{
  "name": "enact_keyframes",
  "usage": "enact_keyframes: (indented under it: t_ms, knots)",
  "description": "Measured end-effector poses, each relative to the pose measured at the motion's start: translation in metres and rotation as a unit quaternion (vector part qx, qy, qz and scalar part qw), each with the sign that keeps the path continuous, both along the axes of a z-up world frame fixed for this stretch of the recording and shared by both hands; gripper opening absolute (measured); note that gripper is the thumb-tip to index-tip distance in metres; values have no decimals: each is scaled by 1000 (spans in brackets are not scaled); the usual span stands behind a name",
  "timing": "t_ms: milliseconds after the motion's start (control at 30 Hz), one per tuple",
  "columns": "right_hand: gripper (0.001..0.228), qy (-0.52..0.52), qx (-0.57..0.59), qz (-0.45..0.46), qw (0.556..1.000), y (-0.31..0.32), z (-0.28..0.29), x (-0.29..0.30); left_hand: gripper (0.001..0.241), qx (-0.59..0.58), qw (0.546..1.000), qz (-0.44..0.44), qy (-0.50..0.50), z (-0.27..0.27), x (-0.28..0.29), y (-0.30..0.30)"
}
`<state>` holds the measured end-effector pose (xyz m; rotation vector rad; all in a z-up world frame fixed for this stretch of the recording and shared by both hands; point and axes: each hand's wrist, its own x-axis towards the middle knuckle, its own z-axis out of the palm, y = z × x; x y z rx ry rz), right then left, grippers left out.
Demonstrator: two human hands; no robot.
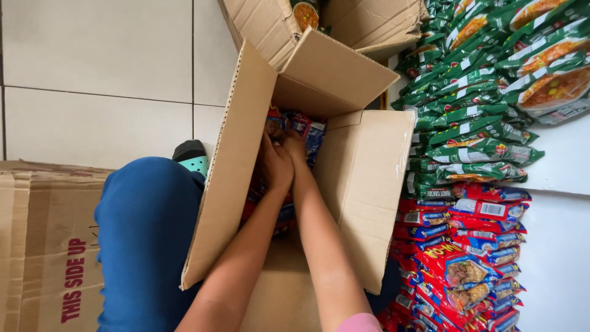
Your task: The person takes packets of instant noodles from a cardboard box and neatly stacks them onto a grocery store shelf.
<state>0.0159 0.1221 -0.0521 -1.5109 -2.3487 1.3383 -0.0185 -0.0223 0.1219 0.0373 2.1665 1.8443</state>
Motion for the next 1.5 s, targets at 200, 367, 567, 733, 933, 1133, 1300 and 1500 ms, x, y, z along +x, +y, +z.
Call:
enact_keyframes:
  t_ms: [200, 367, 567, 733, 933, 1133, 1300, 1500]
  knots:
    - [35, 28, 14, -23, 999, 9, -36, 13, 68, 19, 998, -37, -41, -11, 6, -2]
    - [33, 64, -89, -61, 992, 2, -26, 19, 63, -94, 993, -39, -54, 11, 10, -9]
    - [34, -15, 8, 123, 992, 18, -76, 26, 74, -150, 987, -1, 49, 19, 17, -12]
    - [36, -42, -108, -4, 993, 0, -13, 5, 78, -153, 988, 3, -16, 41, 15, -18]
    - [31, 50, -55, -66, 995, -13, 43, 10, 79, -133, 991, 11, 16, 37, 17, -20]
    - [28, 97, -47, -201, 974, -18, 110, 21, 70, -176, 983, -9, 42, 18, 29, -15]
    - [25, 117, 375, 9, 920, -47, 191, 26, 41, -129, 991, 0, 40, 15, 28, -15]
    - [25, 109, 372, 41, 921, -75, 281, 38, 27, 45, 998, 7, 44, -12, 34, -6]
